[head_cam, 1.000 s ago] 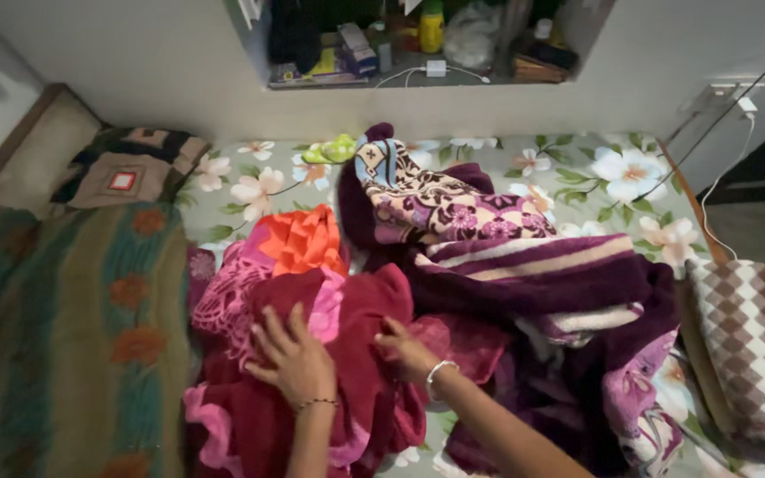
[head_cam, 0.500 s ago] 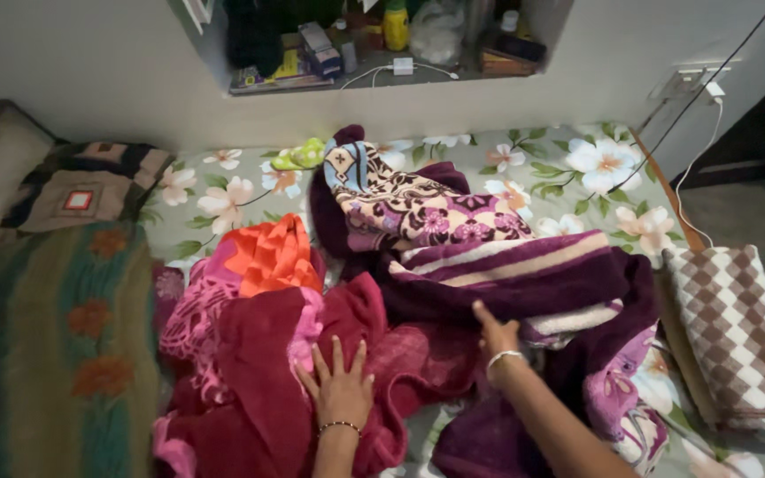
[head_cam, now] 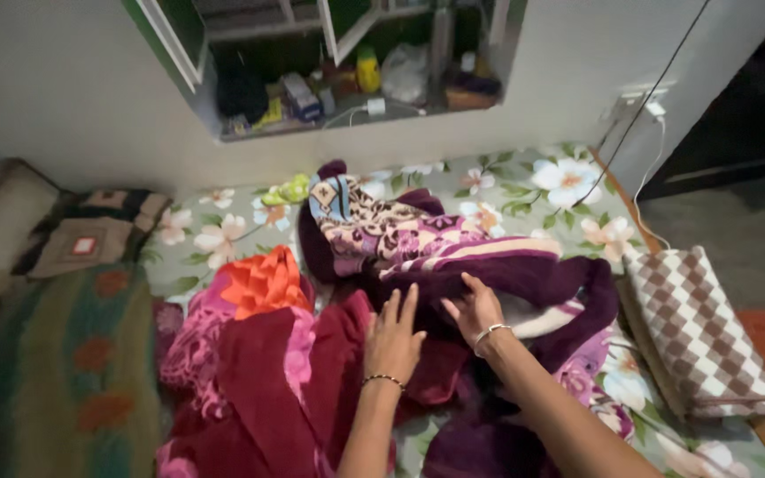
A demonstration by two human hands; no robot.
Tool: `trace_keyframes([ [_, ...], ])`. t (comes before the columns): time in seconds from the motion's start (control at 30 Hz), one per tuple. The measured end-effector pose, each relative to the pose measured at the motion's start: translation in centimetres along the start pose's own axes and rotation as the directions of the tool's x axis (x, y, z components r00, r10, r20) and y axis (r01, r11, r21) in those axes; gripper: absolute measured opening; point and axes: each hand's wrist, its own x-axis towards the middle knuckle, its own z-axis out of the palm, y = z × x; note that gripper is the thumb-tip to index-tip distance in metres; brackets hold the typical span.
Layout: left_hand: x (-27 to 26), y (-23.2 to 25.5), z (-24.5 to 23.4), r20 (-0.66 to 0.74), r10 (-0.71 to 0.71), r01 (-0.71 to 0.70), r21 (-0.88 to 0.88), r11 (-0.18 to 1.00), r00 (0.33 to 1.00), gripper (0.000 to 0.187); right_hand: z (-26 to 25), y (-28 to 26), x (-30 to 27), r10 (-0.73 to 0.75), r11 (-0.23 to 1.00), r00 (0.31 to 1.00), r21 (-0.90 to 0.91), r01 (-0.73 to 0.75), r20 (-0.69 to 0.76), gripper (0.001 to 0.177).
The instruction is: The person folds a multicolored striped towel and a brown-and-white checkered towel on a floral bedsheet, then folds a large purple blanket. The folded items are stacked on the bed.
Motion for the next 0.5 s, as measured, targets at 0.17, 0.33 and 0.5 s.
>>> trace_keyframes([
  [0.17,2.7,3.9,-2.1,-0.144,0.033,-0.053,-0.141,0.989,0.989,0.099,3.8,-2.8,-2.0,-0.102,0.995,0.99,-0.001,0.103,0.096,0.031],
  [0.33,6.1,4.4,-3.3,-0.375,-0.053,-0.075,-0.318,0.945,0.925,0.069,8.0,-7.4,-6.1,-0.154,0.983,0.915,-0.04,0.181,0.372,0.018],
  [0.5,8.9,5.8,-4.6,-0.307,-0.144,0.027,-0.357,0.934,0.941,0.033,10.9,-12.8,-11.8,-0.143,0.965,0.911,-0.148,0.215,0.387,0.016],
])
